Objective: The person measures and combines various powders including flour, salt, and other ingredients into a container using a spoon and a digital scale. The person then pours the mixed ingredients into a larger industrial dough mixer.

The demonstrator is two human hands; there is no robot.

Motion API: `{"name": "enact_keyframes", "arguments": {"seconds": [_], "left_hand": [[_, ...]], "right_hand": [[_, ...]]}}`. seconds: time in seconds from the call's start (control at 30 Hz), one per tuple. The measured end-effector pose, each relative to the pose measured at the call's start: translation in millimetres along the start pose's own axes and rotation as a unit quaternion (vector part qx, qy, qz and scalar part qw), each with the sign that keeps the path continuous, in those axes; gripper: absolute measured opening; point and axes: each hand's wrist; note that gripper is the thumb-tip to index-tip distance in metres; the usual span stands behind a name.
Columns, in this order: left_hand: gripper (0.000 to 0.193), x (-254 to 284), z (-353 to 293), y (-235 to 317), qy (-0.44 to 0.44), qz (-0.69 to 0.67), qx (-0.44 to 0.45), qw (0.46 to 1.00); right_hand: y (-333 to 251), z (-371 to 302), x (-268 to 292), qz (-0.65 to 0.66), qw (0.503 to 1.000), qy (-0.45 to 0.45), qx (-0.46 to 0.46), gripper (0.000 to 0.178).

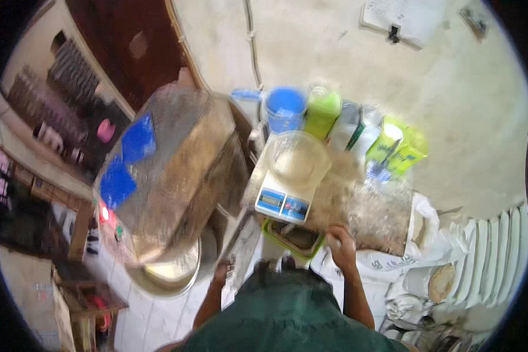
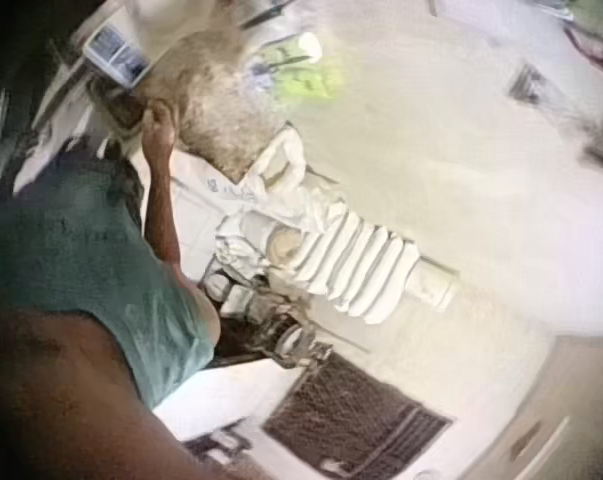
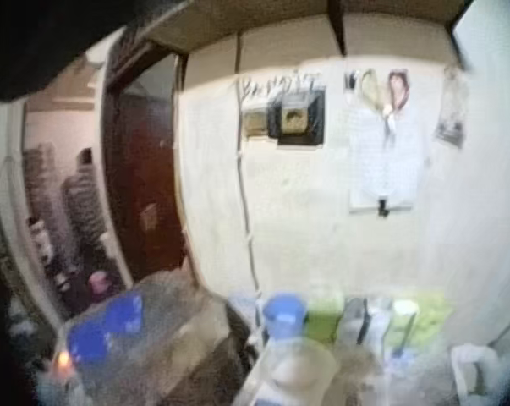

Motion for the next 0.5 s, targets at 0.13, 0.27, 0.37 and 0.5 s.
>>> {"name": "enact_keyframes", "arguments": {"seconds": [0.13,0.27,0.37,0.5], "left_hand": [[0.039,-11,-8,26,-0.048,0.074,-0.011,0.996],[0.041,-23,3,47,-0.127,0.138,0.063,0.980],[0.045,-51,-49,86,-0.185,0.251,0.052,0.949],[0.049,-73,-91,119,-0.226,0.504,-0.147,0.820]], "right_hand": [[3,-4,6,-0.096,0.995,0.039,0.007,0.017],[-12,-6,11,-0.069,0.994,0.081,-0.019,0.014],[9,-8,38,-0.051,0.990,0.109,-0.070,0.014],[30,32,105,-0.096,0.978,0.182,-0.034,0.015]]}}
Point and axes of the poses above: each hand's wrist, its own z-axis towards the middle knuckle, its own x-axis out of the back of the hand, y = z × x, and after that the axes turned 15 degrees about x, right-handed
